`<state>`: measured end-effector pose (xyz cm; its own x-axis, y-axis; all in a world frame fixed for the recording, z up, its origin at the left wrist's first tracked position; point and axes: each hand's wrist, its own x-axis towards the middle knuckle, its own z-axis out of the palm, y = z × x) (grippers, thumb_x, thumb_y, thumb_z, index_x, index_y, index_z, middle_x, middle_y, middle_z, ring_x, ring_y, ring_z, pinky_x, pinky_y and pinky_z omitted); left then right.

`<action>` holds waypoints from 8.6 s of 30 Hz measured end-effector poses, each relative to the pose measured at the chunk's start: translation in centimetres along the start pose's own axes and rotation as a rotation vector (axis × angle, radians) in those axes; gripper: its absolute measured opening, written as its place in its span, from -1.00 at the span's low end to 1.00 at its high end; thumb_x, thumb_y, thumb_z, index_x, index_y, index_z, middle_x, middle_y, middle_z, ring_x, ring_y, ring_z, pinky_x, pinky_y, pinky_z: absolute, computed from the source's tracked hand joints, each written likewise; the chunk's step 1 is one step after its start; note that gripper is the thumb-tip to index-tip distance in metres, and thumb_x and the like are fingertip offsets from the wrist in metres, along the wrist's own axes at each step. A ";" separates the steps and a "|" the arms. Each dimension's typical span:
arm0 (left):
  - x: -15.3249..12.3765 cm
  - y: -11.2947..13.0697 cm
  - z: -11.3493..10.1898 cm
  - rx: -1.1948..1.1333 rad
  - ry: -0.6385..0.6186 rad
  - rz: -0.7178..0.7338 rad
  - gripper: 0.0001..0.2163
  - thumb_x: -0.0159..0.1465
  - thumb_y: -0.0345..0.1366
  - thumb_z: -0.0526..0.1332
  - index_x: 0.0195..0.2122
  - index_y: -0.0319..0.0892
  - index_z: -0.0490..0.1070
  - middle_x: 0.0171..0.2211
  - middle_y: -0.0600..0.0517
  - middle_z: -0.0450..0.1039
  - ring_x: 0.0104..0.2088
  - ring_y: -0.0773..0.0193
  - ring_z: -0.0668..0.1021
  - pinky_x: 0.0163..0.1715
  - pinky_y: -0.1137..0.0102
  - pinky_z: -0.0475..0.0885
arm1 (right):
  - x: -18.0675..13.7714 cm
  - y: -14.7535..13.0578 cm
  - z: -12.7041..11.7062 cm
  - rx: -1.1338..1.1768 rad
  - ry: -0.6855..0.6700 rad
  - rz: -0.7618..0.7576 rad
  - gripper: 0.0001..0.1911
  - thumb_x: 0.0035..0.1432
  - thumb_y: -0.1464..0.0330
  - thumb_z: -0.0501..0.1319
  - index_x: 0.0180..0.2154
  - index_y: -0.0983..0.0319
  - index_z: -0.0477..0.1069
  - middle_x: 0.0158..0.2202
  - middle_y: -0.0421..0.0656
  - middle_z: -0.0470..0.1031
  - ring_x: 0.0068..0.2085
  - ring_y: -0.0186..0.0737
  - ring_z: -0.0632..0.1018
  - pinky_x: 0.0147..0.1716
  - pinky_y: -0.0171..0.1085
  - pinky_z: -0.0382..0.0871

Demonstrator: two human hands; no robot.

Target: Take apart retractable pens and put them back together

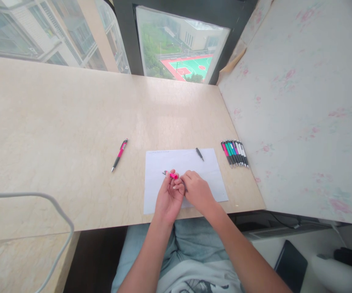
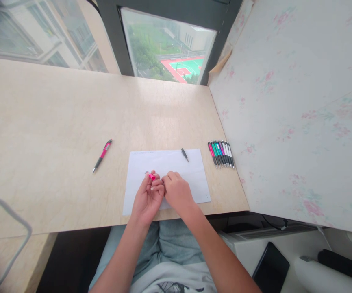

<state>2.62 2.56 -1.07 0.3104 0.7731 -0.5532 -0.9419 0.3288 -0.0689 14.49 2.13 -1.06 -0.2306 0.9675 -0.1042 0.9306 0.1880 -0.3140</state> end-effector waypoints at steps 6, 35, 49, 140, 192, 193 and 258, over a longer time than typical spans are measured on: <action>-0.1 0.0 0.1 0.036 0.005 0.011 -0.80 0.46 -0.38 0.01 -0.19 -0.29 0.41 -0.41 0.05 0.35 -0.51 0.52 0.40 -0.55 0.65 0.37 | 1.3 -0.7 -0.8 -0.197 -0.064 0.008 -0.82 0.30 0.47 0.10 -0.32 0.24 0.45 -0.27 -0.08 0.52 -0.23 -0.16 0.51 -0.29 -0.25 0.28; 0.2 -0.5 -0.6 0.174 0.031 0.039 -0.91 0.37 -0.42 0.15 -0.15 -0.26 0.41 -0.39 0.04 0.41 -0.49 0.50 0.44 -0.50 0.63 0.41 | -1.0 0.1 -0.6 -0.186 0.050 0.278 -0.84 0.24 0.48 0.12 -0.16 0.22 0.41 -0.19 -0.03 0.52 -0.12 -0.11 0.50 -0.28 -0.27 0.30; 0.1 -0.3 -0.3 0.147 0.028 0.031 -0.91 0.39 -0.41 0.14 -0.18 -0.28 0.42 -0.39 0.04 0.40 -0.49 0.51 0.45 -0.50 0.64 0.41 | -3.5 3.5 -2.9 0.493 0.285 0.228 -0.86 0.24 0.35 0.14 -0.33 0.20 0.46 -0.43 -0.21 0.45 -0.40 -0.28 0.45 -0.35 -0.31 0.34; -0.6 -2.1 -0.1 0.187 0.044 0.028 -0.91 0.31 -0.44 0.25 -0.17 -0.29 0.46 -0.36 0.01 0.50 -0.48 0.52 0.49 -0.53 0.68 0.43 | -3.3 0.4 -4.2 0.677 0.668 -0.068 -0.96 0.19 0.42 0.33 -0.32 0.17 0.57 -0.40 -0.17 0.59 -0.42 -0.28 0.52 -0.42 -0.25 0.44; -0.6 -1.7 0.0 0.058 0.008 -0.058 -0.84 0.41 -0.45 0.11 -0.23 -0.33 0.48 -0.39 0.01 0.47 -0.50 0.56 0.48 -0.51 0.70 0.42 | -2.3 -1.2 -4.0 0.650 0.655 -0.024 -0.93 0.23 0.39 0.29 -0.32 0.19 0.56 -0.39 -0.17 0.61 -0.38 -0.28 0.55 -0.43 -0.29 0.42; -0.6 -1.7 0.0 0.064 0.009 -0.058 -0.84 0.41 -0.44 0.11 -0.24 -0.33 0.48 -0.40 0.01 0.47 -0.50 0.56 0.47 -0.51 0.71 0.42 | -2.2 -1.2 -4.0 0.669 0.642 -0.017 -0.92 0.23 0.39 0.29 -0.32 0.19 0.56 -0.38 -0.17 0.61 -0.37 -0.28 0.55 -0.43 -0.29 0.42; -0.2 -0.1 -0.6 0.143 0.063 0.103 -0.90 0.28 -0.41 0.31 -0.18 -0.22 0.48 -0.24 0.02 0.52 -0.49 0.56 0.45 -0.55 0.68 0.40 | 7.2 5.6 -3.2 -0.320 0.065 0.373 -0.73 0.33 0.39 0.07 -0.16 0.20 0.56 -0.12 0.01 0.54 -0.13 -0.12 0.52 -0.34 -0.27 0.29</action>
<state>2.63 2.07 -1.47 0.2001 0.7725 -0.6027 -0.9389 0.3271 0.1075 18.99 10.72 -0.54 0.1434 0.9854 -0.0918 0.9893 -0.1402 0.0399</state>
